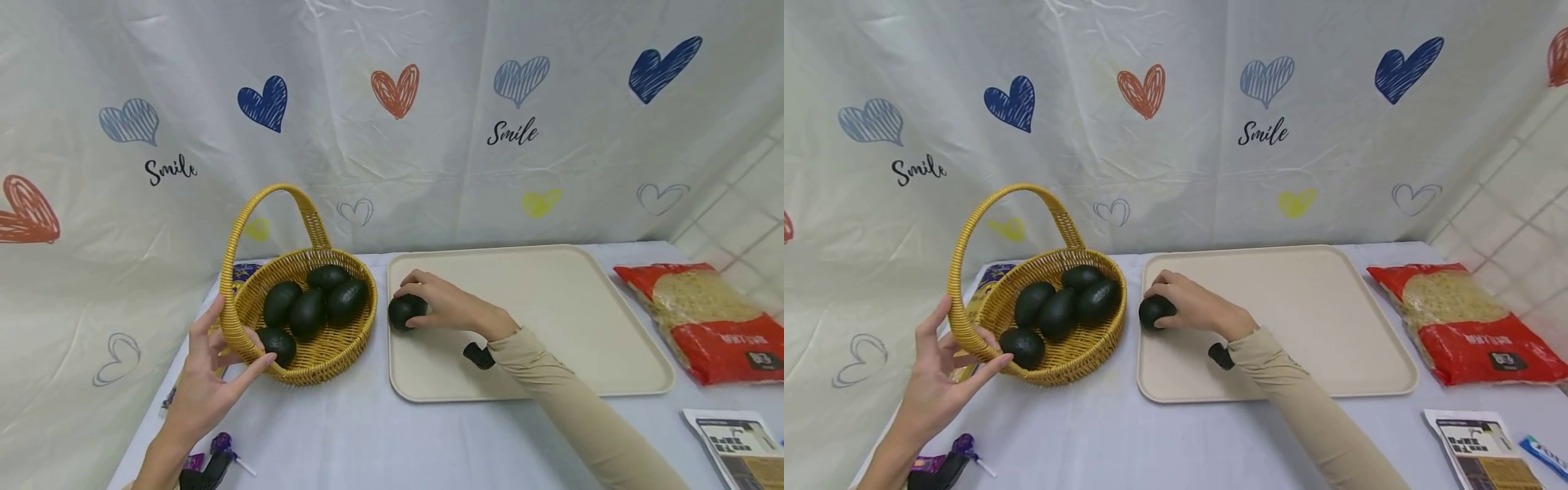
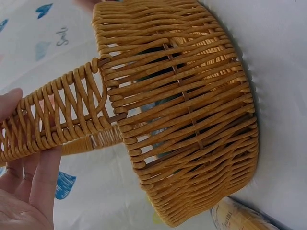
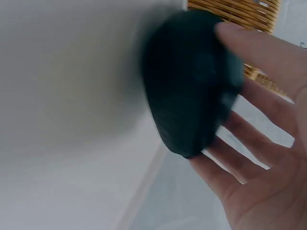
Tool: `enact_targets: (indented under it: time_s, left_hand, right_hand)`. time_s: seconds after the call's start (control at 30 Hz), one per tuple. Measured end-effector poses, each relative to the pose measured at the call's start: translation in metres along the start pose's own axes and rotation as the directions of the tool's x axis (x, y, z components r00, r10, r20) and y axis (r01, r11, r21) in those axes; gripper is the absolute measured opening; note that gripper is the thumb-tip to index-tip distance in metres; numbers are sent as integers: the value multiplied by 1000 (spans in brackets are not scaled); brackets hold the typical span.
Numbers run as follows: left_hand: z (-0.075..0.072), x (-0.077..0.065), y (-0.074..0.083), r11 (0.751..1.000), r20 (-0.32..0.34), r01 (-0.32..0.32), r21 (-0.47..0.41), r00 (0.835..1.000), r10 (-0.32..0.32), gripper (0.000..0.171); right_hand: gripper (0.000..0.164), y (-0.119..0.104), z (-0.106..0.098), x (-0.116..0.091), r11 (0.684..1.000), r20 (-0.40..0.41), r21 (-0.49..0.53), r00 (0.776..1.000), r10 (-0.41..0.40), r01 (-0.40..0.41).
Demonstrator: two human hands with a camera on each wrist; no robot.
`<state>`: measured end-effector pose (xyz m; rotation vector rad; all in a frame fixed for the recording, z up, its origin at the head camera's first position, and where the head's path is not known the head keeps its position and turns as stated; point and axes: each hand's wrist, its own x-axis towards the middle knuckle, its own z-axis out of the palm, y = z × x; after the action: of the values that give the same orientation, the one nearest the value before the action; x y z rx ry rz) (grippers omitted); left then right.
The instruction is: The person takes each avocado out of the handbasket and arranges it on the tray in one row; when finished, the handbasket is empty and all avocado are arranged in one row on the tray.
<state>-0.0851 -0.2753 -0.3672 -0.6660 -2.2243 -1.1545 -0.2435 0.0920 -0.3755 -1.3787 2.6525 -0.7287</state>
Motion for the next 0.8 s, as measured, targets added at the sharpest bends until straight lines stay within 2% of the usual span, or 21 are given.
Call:
enact_targets:
  time_s: [0.3, 0.57, 0.8]
  left_hand:
    - [0, 1, 3, 1000, 1, 2, -1, 1000, -2, 125]
    - [1, -1, 4, 1000, 3, 24, -5, 1000, -24, 125]
    - [1, 0, 0, 1000, 8, -4, 3, 1000, 4, 117]
  right_hand:
    - [50, 6, 18, 4, 992, -74, 127, 997, 25, -15]
    - [45, 1, 19, 5, 986, -71, 155, 995, 68, -57]
    - [56, 3, 18, 0, 964, -36, 215, 985, 169, -158]
